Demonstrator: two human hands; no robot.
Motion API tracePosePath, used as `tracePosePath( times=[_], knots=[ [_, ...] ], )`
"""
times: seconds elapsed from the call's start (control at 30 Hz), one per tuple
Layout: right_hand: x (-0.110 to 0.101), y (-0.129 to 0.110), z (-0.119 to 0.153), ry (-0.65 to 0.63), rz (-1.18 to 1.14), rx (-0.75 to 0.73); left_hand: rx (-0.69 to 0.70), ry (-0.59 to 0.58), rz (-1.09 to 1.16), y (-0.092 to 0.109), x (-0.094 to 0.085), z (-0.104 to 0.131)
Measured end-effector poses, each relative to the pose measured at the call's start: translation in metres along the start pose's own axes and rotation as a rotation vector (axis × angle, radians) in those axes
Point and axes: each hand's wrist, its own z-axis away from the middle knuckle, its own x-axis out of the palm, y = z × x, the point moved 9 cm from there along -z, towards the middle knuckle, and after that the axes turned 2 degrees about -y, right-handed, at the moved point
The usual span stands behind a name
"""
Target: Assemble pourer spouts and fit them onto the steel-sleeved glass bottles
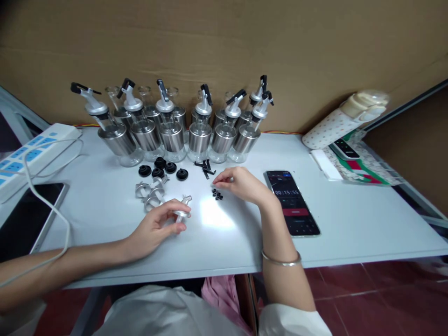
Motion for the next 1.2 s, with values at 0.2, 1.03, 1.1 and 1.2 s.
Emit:
tracePosePath(
  times=[0.2, 1.03, 1.1, 1.2],
  knots=[
    [0.008, -0.003, -0.002, -0.039, -0.005, -0.005, 0.004, -0.011, -0.020, -0.002, 0.000, -0.001],
    [0.031, -0.051, 0.000, -0.079, -0.663, -0.251, 0.099, 0.057, 0.025, 0.004, -0.005, 0.002],
    [0.037, -0.058, 0.000, -0.111, -0.748, -0.262, 0.107, 0.060, 0.026, 0.005, -0.006, 0.002],
    [0.044, -0.058, -0.002, -0.136, -0.825, -0.246, 0.118, 0.061, 0.030, 0.005, -0.007, 0.001]
  ],
)
